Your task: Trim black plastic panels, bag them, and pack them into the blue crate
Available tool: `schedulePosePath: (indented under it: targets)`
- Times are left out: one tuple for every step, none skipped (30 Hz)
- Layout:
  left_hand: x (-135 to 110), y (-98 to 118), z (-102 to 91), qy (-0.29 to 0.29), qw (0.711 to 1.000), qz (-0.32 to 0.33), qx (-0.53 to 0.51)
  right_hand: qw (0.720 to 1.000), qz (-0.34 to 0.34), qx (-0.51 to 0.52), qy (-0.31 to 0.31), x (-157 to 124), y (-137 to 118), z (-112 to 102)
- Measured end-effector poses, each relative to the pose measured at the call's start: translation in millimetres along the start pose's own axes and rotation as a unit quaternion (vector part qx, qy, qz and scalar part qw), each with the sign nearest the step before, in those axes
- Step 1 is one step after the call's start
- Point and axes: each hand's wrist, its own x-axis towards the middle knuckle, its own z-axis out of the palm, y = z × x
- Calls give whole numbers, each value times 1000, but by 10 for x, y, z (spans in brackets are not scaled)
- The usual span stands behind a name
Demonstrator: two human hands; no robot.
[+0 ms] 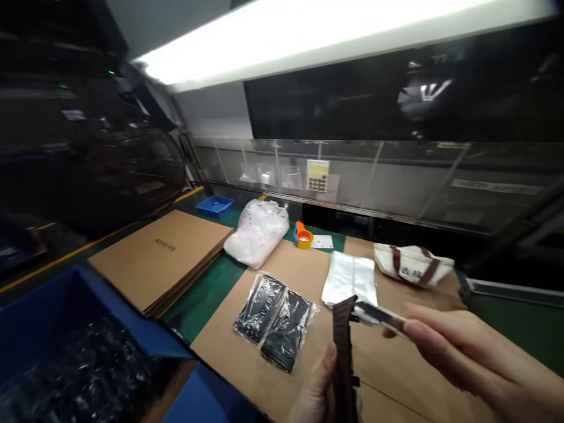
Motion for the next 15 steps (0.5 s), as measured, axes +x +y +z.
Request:
schedulePosePath:
  targets:
    - [-6, -8, 6, -19, 1000, -4, -15, 998, -24, -19, -59, 0, -62, -26]
    - [-14, -18, 14, -34, 999, -8, -31, 993, -44, -38, -102, 7, -117, -43]
    - [-22, -30, 21, -46, 998, -10, -45, 990, -55, -57, -117, 16, -162, -56]
    - [-28, -42, 26, -54, 997, -11, -57, 988, -62, -79, -114, 23, -197, -65]
    - [-32, -53, 27, -60, 996, -11, -65, 987, -70, -100, -101, 27, -222, -75]
    - [-33, -62, 26, -64, 996, -11, -69, 986, -77, -119, -86, 27, -238, -85]
    - [-33, -70, 22, -64, 995, -8, -71, 985, -82, -137, -72, 24, -246, -96]
    - [-31, -74, 17, -62, 995, -5, -73, 982, -85, -154, -63, 19, -248, -106]
    - [-28, -77, 12, -60, 996, -5, -72, 980, -92, -168, -57, 12, -245, -114]
    - [-24, -78, 8, -56, 996, -5, -70, 977, -101, -181, -53, 6, -240, -119]
    - [-20, -77, 6, -48, 997, -6, -66, 974, -112, -192, -51, 0, -233, -120]
    - [-15, -77, 6, -43, 997, -9, -62, 971, -123, -201, -47, -5, -225, -116]
    - [-11, -77, 7, -41, 997, -12, -59, 968, -132, -209, -41, -9, -218, -109]
    - [-8, -78, 9, -40, 997, -16, -58, 966, -138, -215, -37, -13, -211, -99]
    - [-7, -79, 13, -37, 997, -16, -60, 965, -140, -219, -34, -17, -206, -87]
